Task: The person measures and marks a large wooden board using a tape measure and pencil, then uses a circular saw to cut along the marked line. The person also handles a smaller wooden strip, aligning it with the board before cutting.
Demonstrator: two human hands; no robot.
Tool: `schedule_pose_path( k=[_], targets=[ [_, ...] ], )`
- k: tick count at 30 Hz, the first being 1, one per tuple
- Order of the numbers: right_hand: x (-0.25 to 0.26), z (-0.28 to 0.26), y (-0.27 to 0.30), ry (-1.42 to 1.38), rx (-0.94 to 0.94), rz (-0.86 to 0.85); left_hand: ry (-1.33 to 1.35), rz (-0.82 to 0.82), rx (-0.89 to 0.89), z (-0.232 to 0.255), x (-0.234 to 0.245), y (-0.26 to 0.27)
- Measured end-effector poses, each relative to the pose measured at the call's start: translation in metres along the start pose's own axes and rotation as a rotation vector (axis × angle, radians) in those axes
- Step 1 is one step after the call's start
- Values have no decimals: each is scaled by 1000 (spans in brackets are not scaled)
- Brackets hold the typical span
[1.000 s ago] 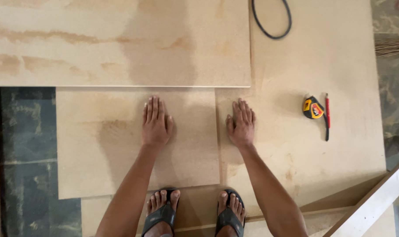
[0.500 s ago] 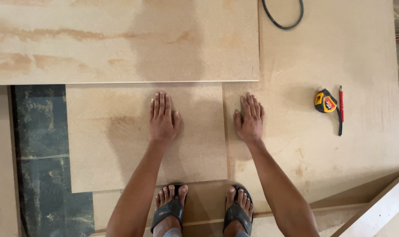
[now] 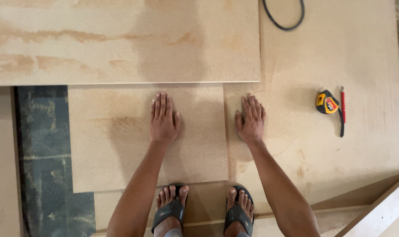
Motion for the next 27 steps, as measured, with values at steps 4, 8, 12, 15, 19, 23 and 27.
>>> schedule_pose_path(
  k=[4,8,12,15,19,23,27],
  targets=[
    [3,-2,-1,-22,6,30,42,86,-22,-1,2,3],
    [2,-3,1,-4,16,4,52,73,-18,-1,3,2],
    [-1,0,0,16,7,-18,41,49,-12,1,3,2],
    [-4,2,0,28,-5,-41,33,28,-7,1,4,2],
    [-4,2,1,29,-2,-25,11,3,4,2,4,3],
    [-1,0,1,3,-2,-4,32,23,-5,3,7,2],
    [3,-2,0,-25,7,27,53,58,-23,5,11,3]
  ],
)
Point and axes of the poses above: each hand's wrist, its own y-axis away from the middle knuckle, its own x-axis out of the back of the hand, z = x × y, the point moved 4 cm from there along -y, towards the middle knuckle, and after that the axes turned 3 degrees about y, right-handed, at the moved point
